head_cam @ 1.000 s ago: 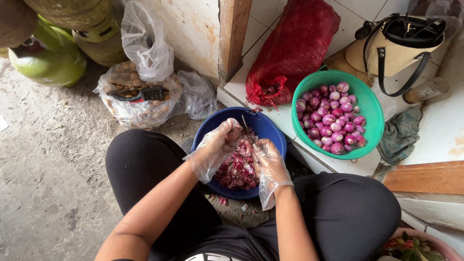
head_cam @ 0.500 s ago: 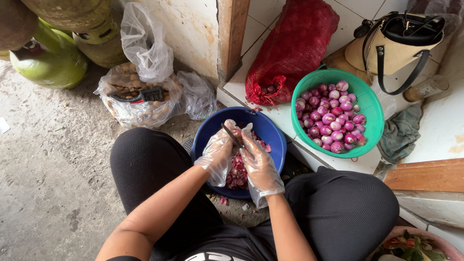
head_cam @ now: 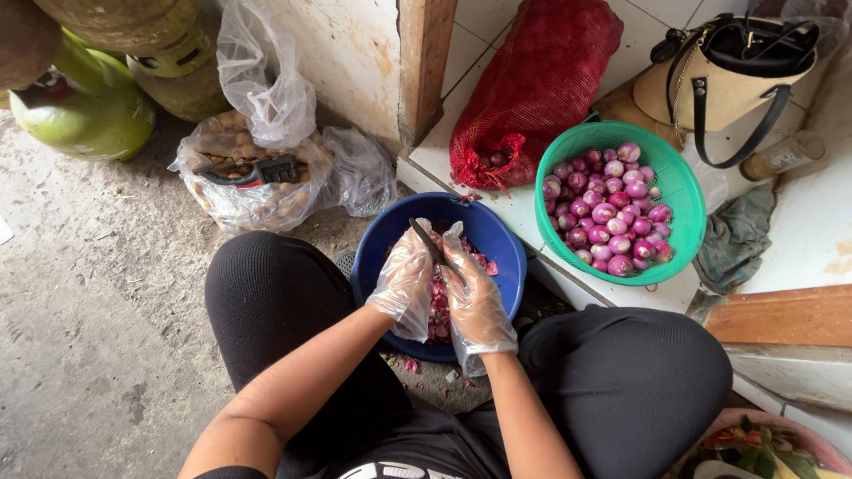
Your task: The person sits on the floor and peels small purple shallots one by one using a small knife. Peeled shallots are placed into a blue bowl while unpeeled ones remain in a green basket.
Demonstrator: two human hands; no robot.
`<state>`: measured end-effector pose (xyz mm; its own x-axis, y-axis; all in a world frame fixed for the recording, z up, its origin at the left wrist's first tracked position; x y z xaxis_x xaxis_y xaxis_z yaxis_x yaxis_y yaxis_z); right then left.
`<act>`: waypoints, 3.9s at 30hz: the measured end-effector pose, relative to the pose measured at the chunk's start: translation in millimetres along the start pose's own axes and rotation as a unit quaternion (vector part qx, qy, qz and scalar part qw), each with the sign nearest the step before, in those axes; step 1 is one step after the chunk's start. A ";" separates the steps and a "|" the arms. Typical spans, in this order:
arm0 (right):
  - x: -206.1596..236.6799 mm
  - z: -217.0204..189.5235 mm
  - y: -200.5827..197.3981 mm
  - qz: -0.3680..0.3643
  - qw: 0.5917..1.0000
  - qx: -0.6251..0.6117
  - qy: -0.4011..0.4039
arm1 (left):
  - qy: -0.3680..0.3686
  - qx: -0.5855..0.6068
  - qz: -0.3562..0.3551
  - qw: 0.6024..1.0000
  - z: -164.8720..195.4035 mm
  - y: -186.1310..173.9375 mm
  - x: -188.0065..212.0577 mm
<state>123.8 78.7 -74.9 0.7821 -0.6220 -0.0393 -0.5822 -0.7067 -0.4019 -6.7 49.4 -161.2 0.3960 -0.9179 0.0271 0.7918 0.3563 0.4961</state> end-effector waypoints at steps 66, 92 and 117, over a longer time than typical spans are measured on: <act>-2.5 11.4 -27.7 0.071 0.996 -0.008 0.053 | -0.141 0.011 -0.108 0.984 71.7 35.1 7.2; 10.5 -2.3 -22.7 0.004 0.935 -0.347 0.078 | -0.083 0.103 -0.180 0.975 122.0 55.4 21.9; 6.3 25.4 -22.5 0.072 0.957 -0.271 0.075 | -0.004 0.106 -0.208 0.972 87.9 39.9 17.4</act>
<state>147.5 99.3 -89.3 0.6679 -0.7387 0.0905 -0.7432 -0.6556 0.1334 -9.1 32.3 -64.6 0.0567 -0.9765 -0.2080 0.7691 -0.0901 0.6327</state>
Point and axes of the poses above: each hand's wrist, its own x-axis away from the middle knuckle, its own y-axis out of the palm, z = x × y, the point moved 2 cm from there along -x, towards the middle knuckle, and after that the axes turned 12 degrees about -z, right-handed, at the moved point
